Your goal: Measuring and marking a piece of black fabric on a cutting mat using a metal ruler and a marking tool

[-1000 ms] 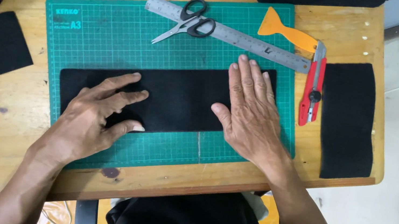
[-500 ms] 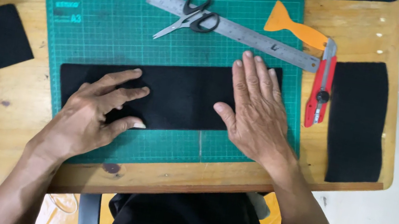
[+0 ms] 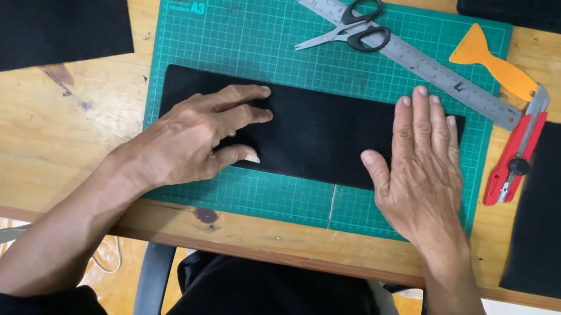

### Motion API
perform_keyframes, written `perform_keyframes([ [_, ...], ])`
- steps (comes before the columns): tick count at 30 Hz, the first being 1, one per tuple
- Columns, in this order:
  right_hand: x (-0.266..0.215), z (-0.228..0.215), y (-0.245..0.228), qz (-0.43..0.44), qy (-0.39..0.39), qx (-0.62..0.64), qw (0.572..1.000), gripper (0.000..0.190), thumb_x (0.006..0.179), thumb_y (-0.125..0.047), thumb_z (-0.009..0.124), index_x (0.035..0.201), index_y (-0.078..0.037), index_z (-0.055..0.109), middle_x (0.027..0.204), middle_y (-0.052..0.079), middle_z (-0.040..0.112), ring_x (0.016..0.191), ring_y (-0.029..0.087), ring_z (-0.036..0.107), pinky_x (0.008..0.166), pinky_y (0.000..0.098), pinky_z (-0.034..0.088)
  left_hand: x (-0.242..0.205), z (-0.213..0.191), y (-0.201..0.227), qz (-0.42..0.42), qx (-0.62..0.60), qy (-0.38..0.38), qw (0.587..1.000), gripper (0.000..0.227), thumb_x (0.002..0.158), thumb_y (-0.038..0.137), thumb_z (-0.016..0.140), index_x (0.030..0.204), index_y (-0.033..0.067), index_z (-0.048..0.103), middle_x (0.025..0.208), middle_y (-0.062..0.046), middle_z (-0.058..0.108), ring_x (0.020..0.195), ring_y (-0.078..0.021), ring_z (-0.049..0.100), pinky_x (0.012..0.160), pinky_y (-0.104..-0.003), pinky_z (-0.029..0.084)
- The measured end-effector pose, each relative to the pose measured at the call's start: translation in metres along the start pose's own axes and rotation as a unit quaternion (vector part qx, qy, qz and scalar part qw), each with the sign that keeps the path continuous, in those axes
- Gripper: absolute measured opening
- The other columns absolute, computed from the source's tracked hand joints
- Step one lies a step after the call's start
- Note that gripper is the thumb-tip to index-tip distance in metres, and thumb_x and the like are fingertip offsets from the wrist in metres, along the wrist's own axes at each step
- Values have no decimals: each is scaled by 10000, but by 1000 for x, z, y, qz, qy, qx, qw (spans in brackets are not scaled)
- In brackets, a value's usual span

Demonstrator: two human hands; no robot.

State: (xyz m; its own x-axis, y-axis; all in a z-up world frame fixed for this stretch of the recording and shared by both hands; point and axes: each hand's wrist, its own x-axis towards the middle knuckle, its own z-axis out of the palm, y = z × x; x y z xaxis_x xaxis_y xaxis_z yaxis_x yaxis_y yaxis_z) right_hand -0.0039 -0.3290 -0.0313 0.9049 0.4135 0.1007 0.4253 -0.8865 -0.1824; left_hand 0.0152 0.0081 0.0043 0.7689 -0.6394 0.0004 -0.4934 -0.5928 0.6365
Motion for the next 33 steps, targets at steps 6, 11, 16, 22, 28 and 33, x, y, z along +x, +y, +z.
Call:
perform_keyframes([
  [6,0,1,0,6,-5,4,1000,774,1099,-531,308,1638,15,201,1712,227,180,1590,415,186,1293,564,176,4,-2,-6,57,0,4,998,491,938,218,731,1330,-39,584,1557,-254,468,1432,-345,501,1034,-450,514],
  [11,0,-3,-2,5,-10,-2,1000,776,1094,-526,318,1630,27,226,1706,234,193,1580,427,208,1289,558,179,4,-2,-8,34,-20,-7,999,515,910,216,748,1361,18,595,1588,-180,452,1375,-337,555,1045,-437,506],
  [16,4,-5,-6,4,1,-19,1000,779,1087,-518,325,1615,52,277,1690,262,244,1564,435,258,1282,545,205,3,0,-16,37,-1,-1,999,521,915,253,748,1375,57,603,1595,-142,455,1379,-300,555,981,-447,531],
  [22,5,-6,-6,7,-7,-20,1000,787,1069,-507,377,1618,47,272,1693,264,238,1570,433,241,1286,549,196,5,-3,-16,1,-21,-28,999,545,917,287,748,1397,83,590,1632,-93,412,1424,-280,513,971,-470,513],
  [28,5,-7,-2,-10,0,-11,1000,780,1091,-509,360,1627,44,237,1698,257,221,1574,448,239,1291,564,198,2,0,-14,21,-13,6,1000,519,903,227,762,1370,63,604,1596,-115,455,1364,-288,574,977,-452,533],
  [33,28,-35,12,-41,75,39,996,591,1094,-351,562,1420,143,555,1394,343,602,1272,477,580,1029,562,525,4,-3,-11,29,-38,-5,999,545,881,184,781,1358,-3,595,1583,-180,455,1409,-330,519,1084,-431,483],
])
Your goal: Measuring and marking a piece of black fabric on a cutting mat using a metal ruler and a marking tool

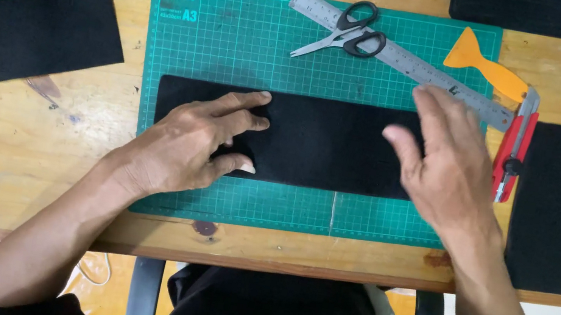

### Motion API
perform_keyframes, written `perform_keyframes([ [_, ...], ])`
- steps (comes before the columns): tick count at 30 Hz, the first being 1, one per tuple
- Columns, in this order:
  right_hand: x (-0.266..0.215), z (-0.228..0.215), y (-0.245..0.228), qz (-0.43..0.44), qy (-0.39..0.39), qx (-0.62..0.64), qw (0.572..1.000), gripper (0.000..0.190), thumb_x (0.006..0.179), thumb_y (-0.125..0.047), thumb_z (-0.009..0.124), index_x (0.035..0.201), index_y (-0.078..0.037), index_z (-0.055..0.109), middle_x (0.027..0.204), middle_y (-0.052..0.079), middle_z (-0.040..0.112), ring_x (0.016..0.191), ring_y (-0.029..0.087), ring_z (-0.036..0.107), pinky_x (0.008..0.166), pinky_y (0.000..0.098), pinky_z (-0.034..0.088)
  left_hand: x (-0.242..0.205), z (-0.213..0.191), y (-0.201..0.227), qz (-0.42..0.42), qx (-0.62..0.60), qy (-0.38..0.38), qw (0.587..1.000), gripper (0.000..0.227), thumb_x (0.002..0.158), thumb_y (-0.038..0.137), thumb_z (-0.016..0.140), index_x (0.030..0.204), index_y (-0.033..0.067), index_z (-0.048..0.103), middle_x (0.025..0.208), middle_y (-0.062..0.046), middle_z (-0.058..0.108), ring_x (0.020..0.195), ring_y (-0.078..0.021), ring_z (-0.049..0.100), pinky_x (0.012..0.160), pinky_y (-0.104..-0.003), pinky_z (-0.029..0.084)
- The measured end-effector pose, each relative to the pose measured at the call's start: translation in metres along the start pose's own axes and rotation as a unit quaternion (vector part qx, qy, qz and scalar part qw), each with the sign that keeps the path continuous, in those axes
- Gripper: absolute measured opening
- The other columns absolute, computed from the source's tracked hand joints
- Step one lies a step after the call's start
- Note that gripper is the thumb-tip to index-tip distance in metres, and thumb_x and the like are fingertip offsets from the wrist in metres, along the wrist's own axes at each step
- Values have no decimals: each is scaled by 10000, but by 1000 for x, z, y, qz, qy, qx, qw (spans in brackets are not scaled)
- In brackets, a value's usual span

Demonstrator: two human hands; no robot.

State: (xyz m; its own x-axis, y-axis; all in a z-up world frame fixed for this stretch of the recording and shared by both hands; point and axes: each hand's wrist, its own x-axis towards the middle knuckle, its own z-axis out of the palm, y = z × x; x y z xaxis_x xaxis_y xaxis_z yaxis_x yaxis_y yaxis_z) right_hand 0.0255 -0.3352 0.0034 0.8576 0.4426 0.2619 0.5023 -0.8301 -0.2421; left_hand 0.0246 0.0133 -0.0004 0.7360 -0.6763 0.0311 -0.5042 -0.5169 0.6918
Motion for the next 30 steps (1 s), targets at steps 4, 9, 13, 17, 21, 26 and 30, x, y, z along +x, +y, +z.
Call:
perform_keyframes([
  [4,35,-1,34,-6,54,-54,997,208,1055,-67,786,1190,86,744,1088,204,620,1035,343,572,775,440,499,-1,0,2,-36,-7,-18,999,570,860,176,792,1372,24,592,1606,-149,429,1364,-339,553,1024,-440,522],
  [9,74,-8,31,133,-168,-4,977,346,986,-120,700,1294,35,665,1162,231,608,1050,416,611,866,550,514,-2,2,0,-22,9,2,1000,543,849,169,805,1340,41,613,1583,-156,463,1346,-309,576,999,-416,528],
  [13,84,-10,31,142,-199,-2,970,272,972,-100,654,1213,24,631,1154,229,620,1041,410,608,808,553,506,-3,3,-2,-10,3,10,1000,529,859,154,798,1338,34,610,1575,-169,470,1367,-333,555,1036,-425,509],
  [17,88,-9,34,145,-219,23,965,385,915,-119,615,1259,50,577,1118,228,654,1048,391,613,862,519,488,-2,2,0,-9,6,8,1000,536,845,141,804,1333,35,610,1576,-167,468,1352,-324,568,1054,-414,493],
  [21,89,-8,36,203,-231,50,950,476,897,-155,663,1322,16,533,1140,199,638,1084,383,574,869,507,462,-2,1,3,-8,-6,9,1000,533,857,159,801,1332,8,613,1568,-194,471,1406,-345,514,1089,-424,474],
  [26,83,-4,45,164,-201,46,965,253,963,-117,646,1176,20,647,824,142,635,768,372,606,1013,511,392,-3,1,2,-12,-3,12,1000,532,854,151,801,1334,22,614,1571,-182,471,1373,-322,551,1045,-396,509],
  [30,69,8,63,105,-127,-13,986,76,1057,-100,665,1020,-53,712,965,170,616,914,394,595,749,541,481,-2,0,3,-30,-15,0,999,515,864,148,793,1333,35,613,1587,-161,453,1081,-257,716,875,-358,589],
])
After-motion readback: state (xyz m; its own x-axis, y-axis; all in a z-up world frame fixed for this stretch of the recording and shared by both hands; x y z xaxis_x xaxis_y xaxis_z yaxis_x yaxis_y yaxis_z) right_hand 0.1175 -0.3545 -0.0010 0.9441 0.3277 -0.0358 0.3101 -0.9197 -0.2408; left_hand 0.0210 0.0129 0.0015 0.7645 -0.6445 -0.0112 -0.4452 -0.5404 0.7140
